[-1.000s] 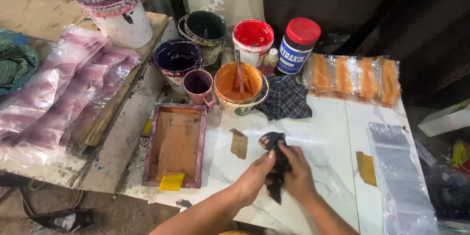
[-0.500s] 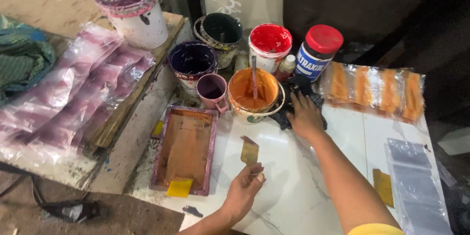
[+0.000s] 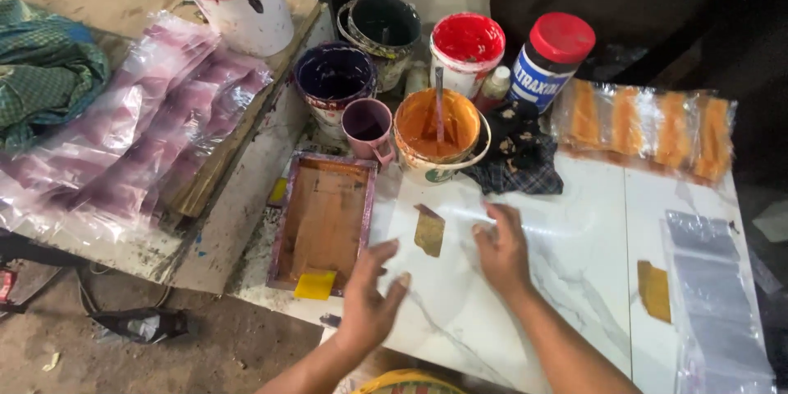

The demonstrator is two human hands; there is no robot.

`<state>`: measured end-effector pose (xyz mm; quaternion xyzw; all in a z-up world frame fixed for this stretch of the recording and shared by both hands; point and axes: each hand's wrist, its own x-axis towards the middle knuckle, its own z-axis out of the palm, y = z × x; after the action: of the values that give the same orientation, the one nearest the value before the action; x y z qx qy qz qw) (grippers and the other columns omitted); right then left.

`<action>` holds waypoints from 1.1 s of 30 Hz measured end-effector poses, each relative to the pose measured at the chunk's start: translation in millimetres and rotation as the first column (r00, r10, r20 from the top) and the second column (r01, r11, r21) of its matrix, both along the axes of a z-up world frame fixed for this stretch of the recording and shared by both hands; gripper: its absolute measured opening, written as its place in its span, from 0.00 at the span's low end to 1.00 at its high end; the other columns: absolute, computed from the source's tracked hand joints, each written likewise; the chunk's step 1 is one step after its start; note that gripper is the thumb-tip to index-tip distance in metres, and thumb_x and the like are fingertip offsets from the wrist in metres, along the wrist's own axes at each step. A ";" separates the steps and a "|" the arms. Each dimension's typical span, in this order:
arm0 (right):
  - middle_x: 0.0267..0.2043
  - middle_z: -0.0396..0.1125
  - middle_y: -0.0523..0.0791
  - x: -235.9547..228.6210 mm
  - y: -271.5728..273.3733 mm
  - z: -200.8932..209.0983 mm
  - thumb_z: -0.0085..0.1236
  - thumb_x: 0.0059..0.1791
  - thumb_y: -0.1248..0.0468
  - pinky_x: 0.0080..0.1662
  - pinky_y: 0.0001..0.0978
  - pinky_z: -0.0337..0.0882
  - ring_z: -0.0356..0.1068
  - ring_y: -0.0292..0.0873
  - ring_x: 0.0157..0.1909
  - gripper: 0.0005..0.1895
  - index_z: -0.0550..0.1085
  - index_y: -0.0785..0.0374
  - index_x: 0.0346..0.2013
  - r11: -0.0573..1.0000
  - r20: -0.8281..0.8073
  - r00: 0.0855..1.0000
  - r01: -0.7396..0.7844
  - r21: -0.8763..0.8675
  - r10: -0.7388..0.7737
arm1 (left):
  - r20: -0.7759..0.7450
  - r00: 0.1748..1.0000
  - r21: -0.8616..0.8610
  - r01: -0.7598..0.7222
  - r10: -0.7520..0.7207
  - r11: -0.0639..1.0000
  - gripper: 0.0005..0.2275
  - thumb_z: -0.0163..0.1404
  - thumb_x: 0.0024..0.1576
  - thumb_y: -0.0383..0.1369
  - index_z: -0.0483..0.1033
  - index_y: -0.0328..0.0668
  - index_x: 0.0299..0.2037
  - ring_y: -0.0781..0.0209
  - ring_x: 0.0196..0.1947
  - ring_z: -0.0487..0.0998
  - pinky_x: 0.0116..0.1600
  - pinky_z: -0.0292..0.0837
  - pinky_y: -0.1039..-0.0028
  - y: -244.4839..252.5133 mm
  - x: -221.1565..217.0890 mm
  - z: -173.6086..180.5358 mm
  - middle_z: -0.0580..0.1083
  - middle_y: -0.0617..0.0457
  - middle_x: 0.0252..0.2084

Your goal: The person wipes a rectangular wooden frame with a yellow sponge, then cleans the white table surface using a dark patterned cloth. Finally, they smooth out a clear plastic sheet on the table.

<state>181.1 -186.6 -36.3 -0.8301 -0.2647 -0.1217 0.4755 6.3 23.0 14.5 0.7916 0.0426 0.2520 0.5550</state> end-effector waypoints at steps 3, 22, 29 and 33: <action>0.59 0.68 0.50 -35.7 -6.8 -19.3 0.59 0.47 0.61 0.56 0.50 0.68 0.68 0.56 0.56 0.25 0.73 0.58 0.59 0.971 0.189 0.979 -0.035 -0.236 0.082 | -0.133 0.991 -0.042 -0.014 0.008 0.999 0.17 0.53 0.59 0.36 0.73 0.48 0.59 0.56 0.51 0.81 0.50 0.76 0.68 7.4 -6.6 -5.3 0.77 0.51 0.57; 0.54 0.65 0.57 -55.8 -339.2 8.0 0.63 0.48 0.60 0.51 0.57 0.63 0.63 0.61 0.52 0.27 0.74 0.59 0.63 0.471 0.314 0.598 0.788 -0.395 -0.737 | -0.379 0.919 0.752 0.375 -0.109 0.542 0.32 0.50 0.57 0.55 0.62 0.46 0.68 0.34 0.74 0.52 0.64 0.58 0.43 -66.1 62.5 -63.5 0.52 0.40 0.77; 0.63 0.66 0.54 -29.6 -356.5 36.2 0.47 0.51 0.43 0.60 0.59 0.59 0.62 0.60 0.63 0.29 0.74 0.54 0.61 0.184 -0.041 0.260 0.555 -0.812 -0.965 | -0.434 0.892 0.777 0.441 -0.125 0.450 0.35 0.42 0.60 0.59 0.53 0.47 0.73 0.35 0.77 0.42 0.71 0.47 0.42 -87.7 106.6 -39.6 0.45 0.40 0.78; 0.48 0.74 0.43 -17.8 -412.4 -40.2 0.50 0.52 0.46 0.47 0.56 0.64 0.70 0.54 0.50 0.14 0.80 0.40 0.45 0.047 0.220 0.328 0.644 -0.764 -0.918 | -0.570 0.810 0.741 0.578 -0.136 0.342 0.31 0.38 0.64 0.57 0.55 0.56 0.74 0.41 0.78 0.44 0.73 0.49 0.47 -107.3 135.8 -2.1 0.49 0.46 0.77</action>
<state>163.3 -599.0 -76.5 -0.9468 0.3038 -0.1020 -0.0295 142.0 -84.3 12.4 0.9820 -0.1612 -0.0691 0.0698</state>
